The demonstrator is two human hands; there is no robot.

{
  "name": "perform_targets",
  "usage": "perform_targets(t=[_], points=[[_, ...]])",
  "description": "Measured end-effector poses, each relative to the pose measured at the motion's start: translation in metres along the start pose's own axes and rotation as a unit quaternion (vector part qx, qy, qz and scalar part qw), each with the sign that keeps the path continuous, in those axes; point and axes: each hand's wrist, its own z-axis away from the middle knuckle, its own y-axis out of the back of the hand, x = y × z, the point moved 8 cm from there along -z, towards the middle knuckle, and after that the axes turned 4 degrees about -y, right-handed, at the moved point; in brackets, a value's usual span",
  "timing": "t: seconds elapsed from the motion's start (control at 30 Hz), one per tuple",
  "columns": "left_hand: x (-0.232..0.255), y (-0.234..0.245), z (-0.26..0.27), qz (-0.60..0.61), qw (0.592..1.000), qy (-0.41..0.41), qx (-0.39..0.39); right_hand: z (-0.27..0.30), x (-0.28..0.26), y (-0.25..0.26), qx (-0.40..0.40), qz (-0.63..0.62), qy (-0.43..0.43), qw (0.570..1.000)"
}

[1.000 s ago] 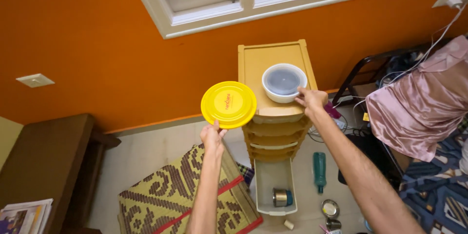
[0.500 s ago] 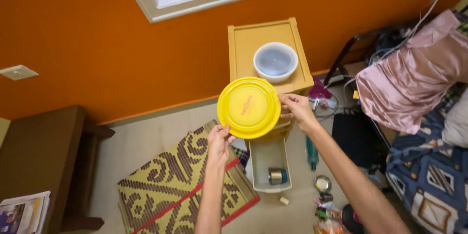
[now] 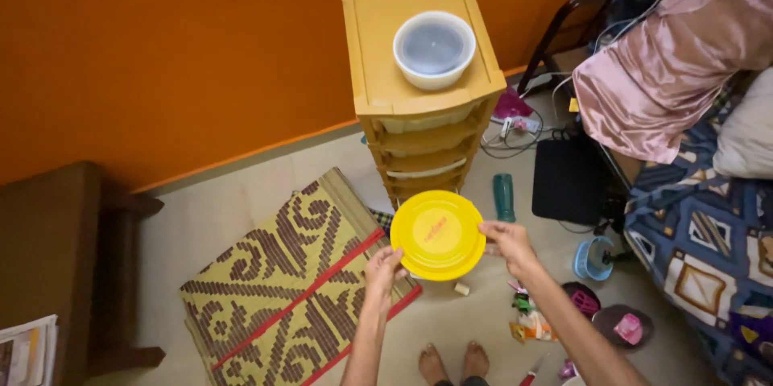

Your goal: The person organizes various kitchen items by placing them into a yellow plastic drawer unit. They handle a white bowl, a yellow lid, a metal container, and a white rectangular container, stacking and arranging them inside the drawers.

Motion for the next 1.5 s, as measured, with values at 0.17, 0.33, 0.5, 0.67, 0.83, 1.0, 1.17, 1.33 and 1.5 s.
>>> perform_targets(t=[0.17, 0.33, 0.5, 0.67, 0.83, 1.0, 1.17, 1.33, 1.5], points=[[-0.119, 0.033, -0.024, 0.004, 0.996, 0.083, 0.01, -0.034, 0.118, 0.028, 0.042, -0.025, -0.071, 0.996], [-0.216, 0.062, -0.074, 0.018, 0.994, 0.085, 0.059, -0.089, 0.208, 0.039, 0.066, -0.05, -0.094, 0.992], [-0.294, 0.08, -0.153, -0.007, 0.995, 0.03, 0.099, -0.174, 0.279, 0.038, 0.098, -0.067, -0.061, 0.991], [-0.353, 0.085, -0.255, -0.086, 0.99, -0.058, 0.096, -0.274, 0.335, 0.035, 0.131, -0.08, -0.004, 0.988], [-0.392, 0.097, -0.33, -0.172, 0.966, -0.112, 0.157, -0.367, 0.37, 0.027, 0.188, -0.071, 0.029, 0.979], [-0.406, 0.095, -0.387, -0.214, 0.951, -0.137, 0.177, -0.424, 0.384, 0.012, 0.222, -0.068, 0.065, 0.97], [-0.398, 0.082, -0.406, -0.244, 0.929, -0.193, 0.199, -0.436, 0.373, -0.011, 0.264, 0.079, 0.057, 0.96], [-0.423, 0.078, -0.443, -0.233, 0.948, -0.155, 0.154, -0.463, 0.378, -0.018, 0.24, 0.071, 0.067, 0.966], [-0.418, 0.072, -0.426, -0.063, 0.993, -0.082, 0.058, -0.46, 0.373, -0.031, 0.073, -0.04, 0.059, 0.995]])
